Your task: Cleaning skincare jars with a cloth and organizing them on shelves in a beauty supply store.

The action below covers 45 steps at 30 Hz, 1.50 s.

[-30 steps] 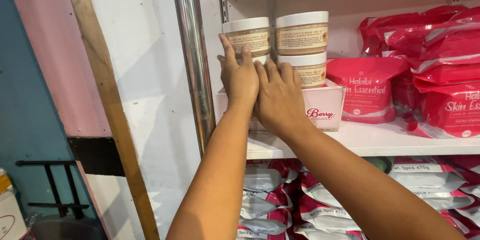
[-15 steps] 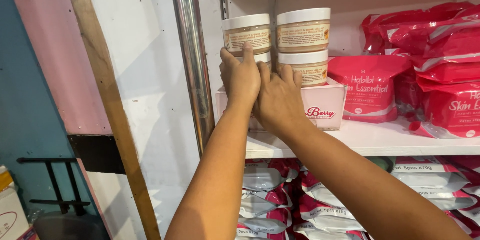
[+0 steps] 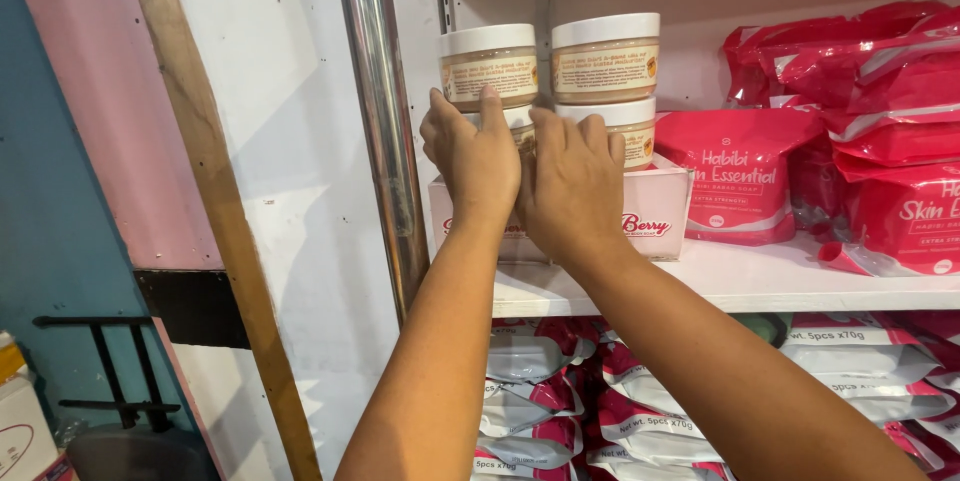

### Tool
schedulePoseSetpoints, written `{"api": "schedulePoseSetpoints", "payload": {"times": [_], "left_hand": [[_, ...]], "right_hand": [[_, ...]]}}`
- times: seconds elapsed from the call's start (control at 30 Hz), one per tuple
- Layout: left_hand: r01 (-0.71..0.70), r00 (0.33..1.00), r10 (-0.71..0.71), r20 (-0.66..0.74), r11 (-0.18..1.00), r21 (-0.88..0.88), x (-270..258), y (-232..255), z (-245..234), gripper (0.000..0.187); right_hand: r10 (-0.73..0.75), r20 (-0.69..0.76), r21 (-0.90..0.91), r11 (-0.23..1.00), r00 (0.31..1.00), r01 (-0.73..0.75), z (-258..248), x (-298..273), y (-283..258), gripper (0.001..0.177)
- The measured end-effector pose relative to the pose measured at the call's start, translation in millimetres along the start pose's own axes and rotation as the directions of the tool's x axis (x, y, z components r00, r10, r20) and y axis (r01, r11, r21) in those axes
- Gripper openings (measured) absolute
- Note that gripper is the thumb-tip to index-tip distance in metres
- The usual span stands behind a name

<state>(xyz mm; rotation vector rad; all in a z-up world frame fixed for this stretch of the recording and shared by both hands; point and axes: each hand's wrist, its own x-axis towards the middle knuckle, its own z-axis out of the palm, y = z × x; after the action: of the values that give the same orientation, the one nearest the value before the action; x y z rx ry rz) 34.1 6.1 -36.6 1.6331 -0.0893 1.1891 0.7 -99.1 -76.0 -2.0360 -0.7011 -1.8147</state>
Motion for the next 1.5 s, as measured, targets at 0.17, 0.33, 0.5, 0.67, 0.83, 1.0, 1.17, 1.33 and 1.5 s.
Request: {"api": "schedulePoseSetpoints", "payload": {"times": [0.17, 0.33, 0.5, 0.67, 0.83, 1.0, 1.17, 1.33, 1.5], "left_hand": [[-0.012, 0.999, 0.007, -0.039, 0.991, -0.131, -3, 3, -4, 0.068], [0.006, 0.999, -0.010, -0.037, 0.993, -0.118, -4, 6, -7, 0.064], [0.001, 0.999, -0.004, -0.032, 0.997, -0.082, -1, 1, -4, 0.065], [-0.021, 1.000, 0.020, -0.019, 0.998, -0.053, 1, -3, 0, 0.066], [0.010, 1.000, -0.008, 0.024, 0.997, -0.080, -5, 7, -8, 0.067], [-0.010, 1.000, 0.012, 0.015, 0.994, -0.107, -2, 3, -4, 0.068], [-0.010, 0.999, 0.013, 0.032, 0.995, -0.097, -3, 6, -4, 0.073], [0.019, 0.999, -0.016, 0.030, 0.995, -0.096, -5, 10, -5, 0.076], [-0.018, 0.999, 0.021, 0.025, 0.996, -0.091, -2, 3, 2, 0.078]], "right_hand": [[-0.029, -0.017, 0.101, 0.994, 0.999, 0.030, 2, 3, 0, 0.064], [-0.051, 0.028, 0.121, 0.992, 0.998, 0.047, 4, 2, 2, 0.068], [-0.052, 0.047, 0.100, 0.994, 0.998, 0.047, 2, 2, 0, 0.069], [-0.064, 0.038, 0.098, 0.993, 0.997, 0.060, 4, 1, 2, 0.069], [-0.068, 0.031, 0.085, 0.994, 0.997, 0.065, 5, 1, 2, 0.068], [-0.070, 0.048, 0.086, 0.994, 0.996, 0.065, 5, 1, 3, 0.069], [-0.059, 0.060, 0.084, 0.995, 0.996, 0.054, 6, 1, 2, 0.069], [-0.068, 0.060, 0.087, 0.994, 0.996, 0.063, 5, 1, 2, 0.071], [-0.091, 0.067, 0.086, 0.993, 0.994, 0.085, 4, 1, 2, 0.076]]}}
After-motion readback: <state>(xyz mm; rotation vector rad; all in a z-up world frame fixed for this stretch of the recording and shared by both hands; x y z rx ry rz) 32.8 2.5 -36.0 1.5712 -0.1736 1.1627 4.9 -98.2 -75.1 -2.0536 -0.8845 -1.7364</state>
